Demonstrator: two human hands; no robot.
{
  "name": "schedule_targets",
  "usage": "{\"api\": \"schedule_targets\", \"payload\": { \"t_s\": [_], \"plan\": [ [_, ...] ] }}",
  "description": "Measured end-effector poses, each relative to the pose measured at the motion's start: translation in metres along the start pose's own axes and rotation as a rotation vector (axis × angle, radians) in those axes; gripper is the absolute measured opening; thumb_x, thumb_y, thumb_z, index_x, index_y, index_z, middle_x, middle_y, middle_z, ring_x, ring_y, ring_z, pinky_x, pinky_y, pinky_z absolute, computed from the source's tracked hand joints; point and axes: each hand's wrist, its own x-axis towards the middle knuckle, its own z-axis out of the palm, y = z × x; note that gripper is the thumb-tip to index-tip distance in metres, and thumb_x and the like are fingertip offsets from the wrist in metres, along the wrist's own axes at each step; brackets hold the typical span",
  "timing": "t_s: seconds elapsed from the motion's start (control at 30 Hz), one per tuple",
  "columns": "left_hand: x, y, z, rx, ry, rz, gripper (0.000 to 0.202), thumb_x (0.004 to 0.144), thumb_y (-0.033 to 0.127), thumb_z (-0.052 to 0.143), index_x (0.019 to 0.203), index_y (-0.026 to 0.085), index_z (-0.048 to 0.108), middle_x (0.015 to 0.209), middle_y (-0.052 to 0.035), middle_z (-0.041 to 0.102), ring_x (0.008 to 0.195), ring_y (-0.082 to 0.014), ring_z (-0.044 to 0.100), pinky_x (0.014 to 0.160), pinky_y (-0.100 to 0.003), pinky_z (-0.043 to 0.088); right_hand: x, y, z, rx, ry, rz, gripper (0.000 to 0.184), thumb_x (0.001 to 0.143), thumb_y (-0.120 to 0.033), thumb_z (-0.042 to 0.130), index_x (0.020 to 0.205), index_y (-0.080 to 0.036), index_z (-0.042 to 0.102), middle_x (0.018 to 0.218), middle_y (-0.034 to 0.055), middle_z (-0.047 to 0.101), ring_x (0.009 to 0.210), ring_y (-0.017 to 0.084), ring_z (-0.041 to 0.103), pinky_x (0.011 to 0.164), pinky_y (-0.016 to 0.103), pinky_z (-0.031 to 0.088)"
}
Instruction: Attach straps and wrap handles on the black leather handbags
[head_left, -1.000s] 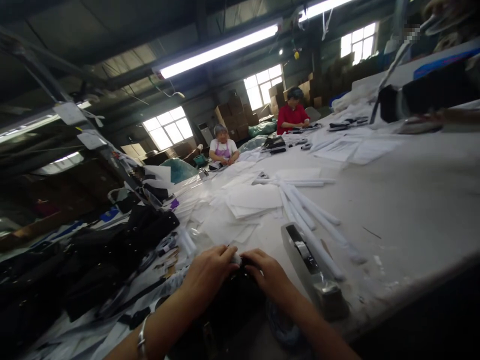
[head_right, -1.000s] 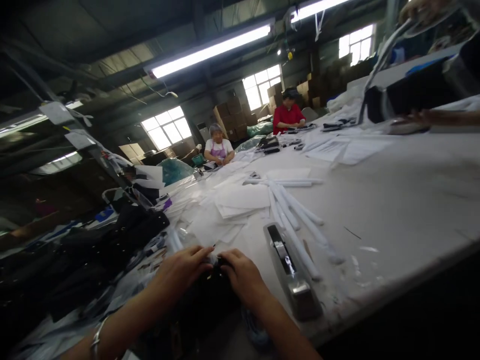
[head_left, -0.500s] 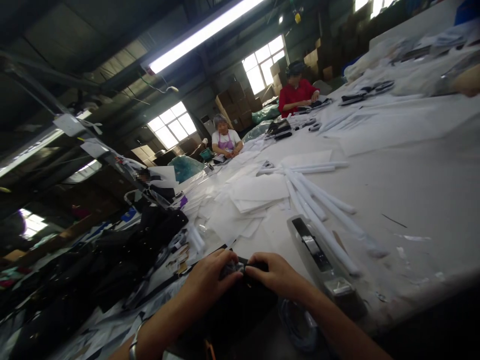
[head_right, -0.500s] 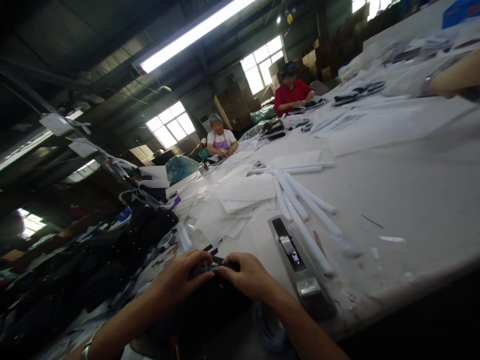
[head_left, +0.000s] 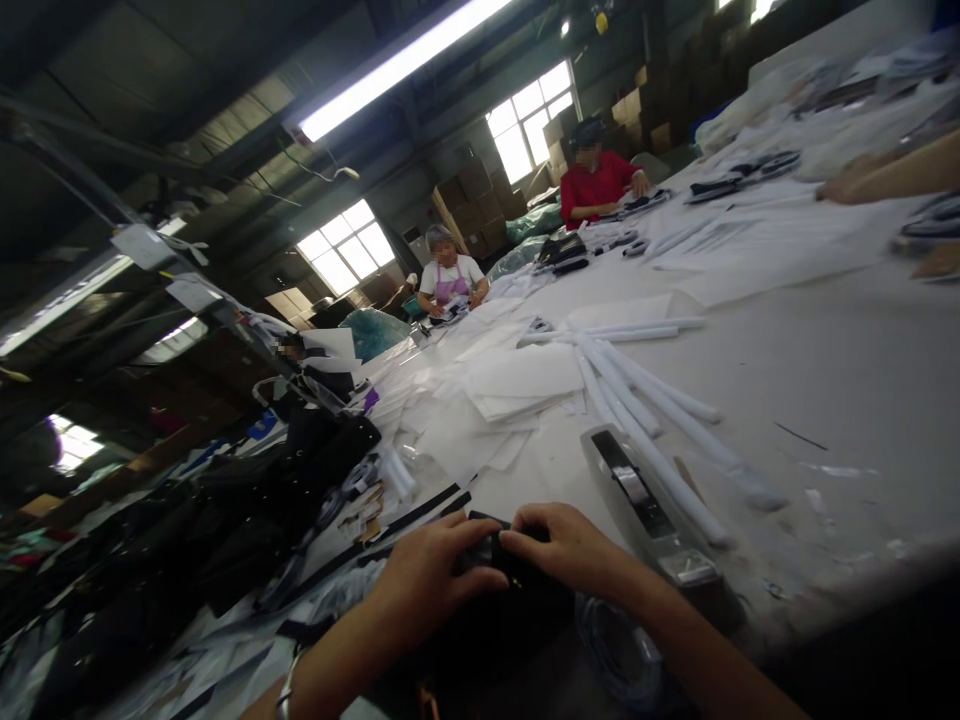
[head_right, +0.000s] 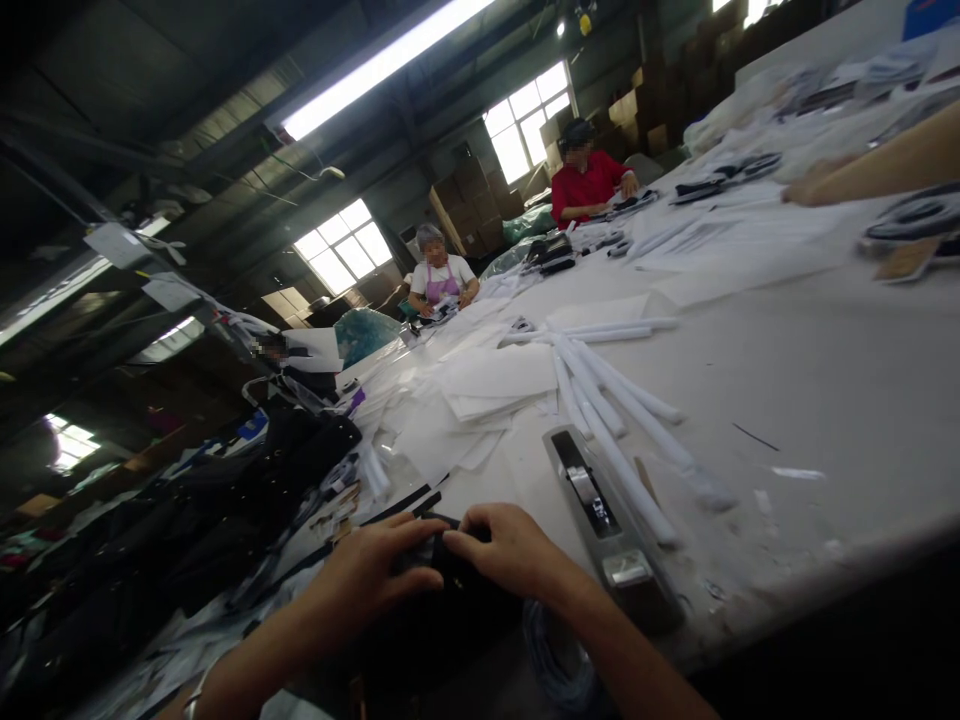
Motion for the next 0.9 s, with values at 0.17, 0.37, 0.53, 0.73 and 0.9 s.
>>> {"api": "schedule_targets", "payload": {
  "t_s": [0.17, 0.37, 0.53, 0.73, 0.9],
  "plan": [
    [0.001, -0.006, 0.016, -0.024, 0.051, -0.013, 0.035, 0.084, 0.040, 0.068, 0.119, 0.038, 0.067, 0.105, -0.0002, 0.072, 0.092, -0.0223, 0.067, 0.081, -0.030, 0.047, 0.001, 0.002, 0.013, 0.177, 0.029, 0.039, 0.037, 0.085, -0.041, 0.053, 0.058, -0.018, 0.049, 0.055, -0.0054, 0.041, 0.055, 0.010, 0.039, 0.050, 0.023, 0.028],
    [0.005, -0.003, 0.016, 0.026, 0.064, -0.001, 0.022, 0.085, 0.037, 0.067, 0.105, 0.030, 0.073, 0.096, -0.0023, 0.073, 0.088, -0.0231, 0.067, 0.075, -0.029, 0.046, 0.002, -0.018, 0.031, 0.204, 0.147, -0.014, 0.036, 0.089, -0.039, 0.048, 0.060, -0.019, 0.046, 0.058, -0.0050, 0.041, 0.058, 0.011, 0.041, 0.054, 0.024, 0.032],
    [0.005, -0.018, 0.017, -0.238, 0.105, 0.061, 0.038, 0.086, 0.035, 0.066, 0.123, 0.028, 0.065, 0.114, -0.0042, 0.071, 0.101, -0.0234, 0.065, 0.091, -0.032, 0.047, -0.001, -0.022, 0.021, 0.027, 0.289, -0.087, 0.028, 0.092, -0.033, 0.050, 0.069, -0.020, 0.059, 0.066, -0.0018, 0.058, 0.068, 0.016, 0.055, 0.065, 0.028, 0.040],
    [-0.005, -0.027, 0.004, -0.507, 0.166, 0.091, 0.043, 0.093, 0.034, 0.056, 0.135, 0.030, 0.053, 0.114, -0.0022, 0.068, 0.106, -0.0205, 0.060, 0.098, -0.032, 0.043, -0.012, -0.021, 0.025, -0.256, 0.256, -0.387, 0.051, 0.082, -0.029, 0.072, 0.130, -0.026, 0.055, 0.130, 0.0056, 0.063, 0.121, 0.024, 0.055, 0.113, 0.046, 0.028],
    [-0.015, -0.032, -0.015, -0.496, 0.205, 0.046, 0.036, 0.091, 0.036, 0.058, 0.127, 0.030, 0.061, 0.095, -0.0005, 0.067, 0.089, -0.0177, 0.061, 0.084, -0.028, 0.046, -0.006, -0.027, 0.029, -0.341, 0.203, -0.330, 0.023, 0.084, -0.023, 0.071, 0.105, -0.026, 0.065, 0.107, 0.0007, 0.070, 0.103, 0.021, 0.062, 0.106, 0.043, 0.035]
  ]
}}
